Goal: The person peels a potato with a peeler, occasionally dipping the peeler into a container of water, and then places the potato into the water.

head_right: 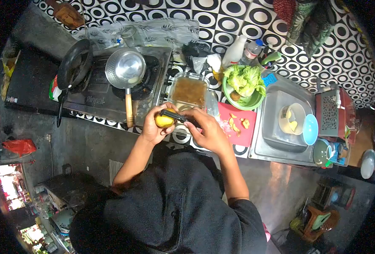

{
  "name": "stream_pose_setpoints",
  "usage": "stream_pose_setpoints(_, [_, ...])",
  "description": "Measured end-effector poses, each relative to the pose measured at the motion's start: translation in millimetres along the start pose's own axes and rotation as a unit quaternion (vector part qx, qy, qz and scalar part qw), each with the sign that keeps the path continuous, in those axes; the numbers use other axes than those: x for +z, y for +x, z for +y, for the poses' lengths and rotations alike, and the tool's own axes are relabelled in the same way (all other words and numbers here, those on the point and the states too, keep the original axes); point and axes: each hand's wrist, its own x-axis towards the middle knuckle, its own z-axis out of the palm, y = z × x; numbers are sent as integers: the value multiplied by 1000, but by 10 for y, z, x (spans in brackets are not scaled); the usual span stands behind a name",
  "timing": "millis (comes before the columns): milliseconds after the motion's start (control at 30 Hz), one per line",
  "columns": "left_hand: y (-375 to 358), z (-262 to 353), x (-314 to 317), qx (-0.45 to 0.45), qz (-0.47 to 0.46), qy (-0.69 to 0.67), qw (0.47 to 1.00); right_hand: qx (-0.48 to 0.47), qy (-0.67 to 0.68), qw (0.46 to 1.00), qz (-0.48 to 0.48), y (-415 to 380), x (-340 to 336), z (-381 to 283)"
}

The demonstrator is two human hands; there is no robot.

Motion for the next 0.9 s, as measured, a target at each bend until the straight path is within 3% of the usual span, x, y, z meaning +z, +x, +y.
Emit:
stream_pose_setpoints(100, [79, -42, 40, -13, -49, -17, 999, 4, -14, 1000, 25, -76, -34, 1])
stream_pose_setpoints(367, [152, -5, 172, -80, -33, -40, 995, -24, -39, 996, 70, -106, -103, -9])
stream_pose_setpoints(900, [24, 66, 183, -121, -30, -89, 988, -85, -88, 992, 44, -41, -144, -70])
